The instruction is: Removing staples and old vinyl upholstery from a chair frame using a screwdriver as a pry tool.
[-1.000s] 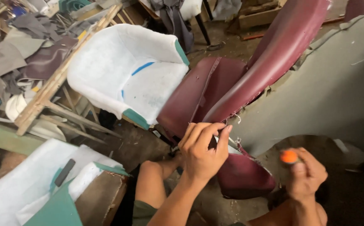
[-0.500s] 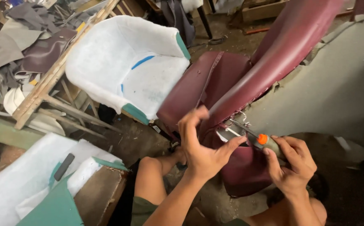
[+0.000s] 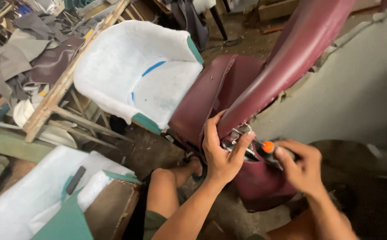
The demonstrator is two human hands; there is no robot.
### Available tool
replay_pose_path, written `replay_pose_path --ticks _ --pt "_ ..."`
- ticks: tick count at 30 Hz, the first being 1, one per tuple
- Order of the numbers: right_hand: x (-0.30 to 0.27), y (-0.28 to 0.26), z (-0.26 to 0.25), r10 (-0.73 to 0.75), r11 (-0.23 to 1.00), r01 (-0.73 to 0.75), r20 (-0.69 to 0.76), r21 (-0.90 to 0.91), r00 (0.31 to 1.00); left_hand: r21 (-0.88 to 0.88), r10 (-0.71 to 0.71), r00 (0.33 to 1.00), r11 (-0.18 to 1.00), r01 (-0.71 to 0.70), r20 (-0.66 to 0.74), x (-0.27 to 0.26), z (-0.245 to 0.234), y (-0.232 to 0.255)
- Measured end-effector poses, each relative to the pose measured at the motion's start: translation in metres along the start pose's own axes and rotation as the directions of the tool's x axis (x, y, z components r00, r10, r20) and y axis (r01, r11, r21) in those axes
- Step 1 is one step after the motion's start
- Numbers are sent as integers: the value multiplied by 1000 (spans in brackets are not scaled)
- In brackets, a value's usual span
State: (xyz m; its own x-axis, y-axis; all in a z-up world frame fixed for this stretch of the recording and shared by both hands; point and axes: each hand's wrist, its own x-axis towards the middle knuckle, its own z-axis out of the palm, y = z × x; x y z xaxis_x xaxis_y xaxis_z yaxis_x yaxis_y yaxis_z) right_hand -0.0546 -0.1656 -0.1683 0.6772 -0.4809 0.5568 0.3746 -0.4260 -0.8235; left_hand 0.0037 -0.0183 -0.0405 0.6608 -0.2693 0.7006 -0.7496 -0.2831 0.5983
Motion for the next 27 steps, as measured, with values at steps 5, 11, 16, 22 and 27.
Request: replay_pose_path --ticks 5,11,16,22,27 --pt "36 7 7 -11 683 -302 423 665 906 -48 21 999 999 -22 -32 2 1 -11" --pt "-3 17 6 -378 926 352 -281 -138 882 -67 33 996 997 -39 -85 -3 7 -19" --pt "5 54 18 -532 837 454 -261 -304 806 -59 23 992 998 -30 -122 -4 14 -20" --pt "9 81 23 173 799 -369 406 475 897 -43 16 992 999 -22 -123 -2 17 -17" --pt "7 71 25 65 309 -700 720 644 691 -28 30 989 999 -35 -143 -2 19 -18"
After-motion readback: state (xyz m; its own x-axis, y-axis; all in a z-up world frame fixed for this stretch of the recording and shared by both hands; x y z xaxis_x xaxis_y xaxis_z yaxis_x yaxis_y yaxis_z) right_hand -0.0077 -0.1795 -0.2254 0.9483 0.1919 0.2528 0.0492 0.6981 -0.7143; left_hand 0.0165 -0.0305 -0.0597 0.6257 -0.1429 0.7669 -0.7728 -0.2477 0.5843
